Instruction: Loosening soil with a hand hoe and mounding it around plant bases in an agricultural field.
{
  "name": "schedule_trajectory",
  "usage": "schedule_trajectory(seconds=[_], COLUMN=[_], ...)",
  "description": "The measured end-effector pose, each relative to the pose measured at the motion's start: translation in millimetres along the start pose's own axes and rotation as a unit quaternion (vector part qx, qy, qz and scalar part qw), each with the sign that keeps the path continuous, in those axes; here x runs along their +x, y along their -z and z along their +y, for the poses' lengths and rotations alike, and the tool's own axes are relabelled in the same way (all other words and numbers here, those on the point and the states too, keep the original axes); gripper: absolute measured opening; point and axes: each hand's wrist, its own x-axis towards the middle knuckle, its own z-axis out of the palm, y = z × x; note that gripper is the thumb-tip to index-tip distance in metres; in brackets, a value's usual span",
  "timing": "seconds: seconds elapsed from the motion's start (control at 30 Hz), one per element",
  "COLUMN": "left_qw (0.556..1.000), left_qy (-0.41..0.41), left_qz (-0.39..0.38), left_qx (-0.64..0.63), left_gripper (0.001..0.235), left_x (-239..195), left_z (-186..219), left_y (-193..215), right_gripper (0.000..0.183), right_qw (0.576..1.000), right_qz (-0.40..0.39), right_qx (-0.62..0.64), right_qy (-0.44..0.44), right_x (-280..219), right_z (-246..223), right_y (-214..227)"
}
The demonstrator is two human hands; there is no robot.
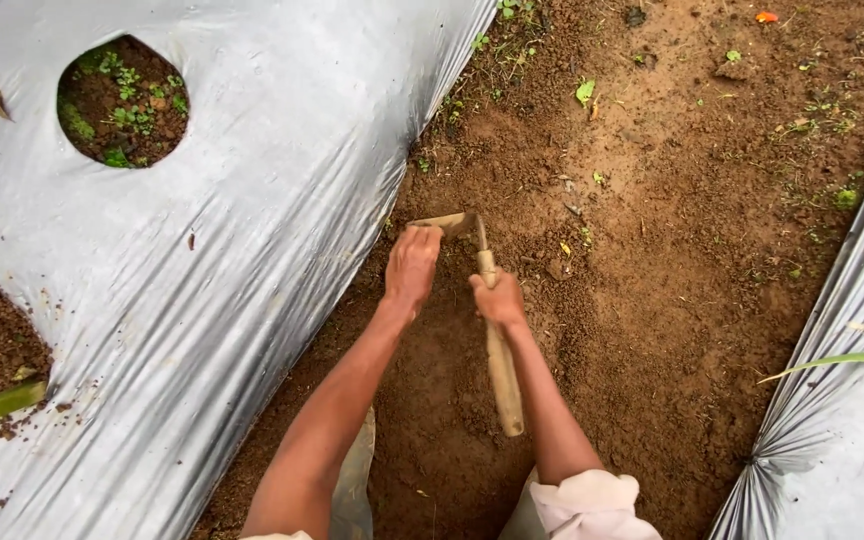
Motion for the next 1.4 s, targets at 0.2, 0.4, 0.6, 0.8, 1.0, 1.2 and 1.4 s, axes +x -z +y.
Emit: schedule_trajectory(seconds=[0.2, 0.4, 0.6, 0.8, 1.0, 1.2, 1.4], left_qw=[0.992, 0.997, 0.994, 0.994, 0.988, 0.992, 0.988], left_qy=[-0.008, 0.023, -0.012, 0.018, 0.058, 0.084, 0.101], left_qz=[-0.011, 0.055, 0.073, 0.107, 0.123, 0.004, -0.115], left_qx=[-0.125, 0.051, 0.084, 0.018, 0.067, 0.092, 0.037], left_gripper=[0.044, 0.032, 0.032, 0.028, 0.041, 0.063, 0.073], left_x=[-26, -55, -85, -98, -95, -98, -79], left_z=[37, -3, -15, 5, 0, 19, 49], left_y=[27, 42, 33, 33, 36, 27, 7], right_gripper=[0.027, 0.02, 0.023, 0.022, 0.046, 0.044, 0.03], right_qw=[0.995, 0.998, 0.997, 0.992, 0.983, 0.951, 0.981], right_qz=[0.024, -0.047, -0.029, -0.022, -0.034, 0.0, 0.071], right_qx=[-0.012, 0.034, -0.036, -0.035, -0.157, -0.306, -0.169], right_qy=[0.096, 0.029, 0.057, 0.12, 0.089, 0.049, 0.064], right_x=[12, -10, 11, 25, -12, -26, 19], right_z=[-38, -34, -3, -29, -23, -9, 58], right_y=[26, -23, 14, 3, 23, 119, 154])
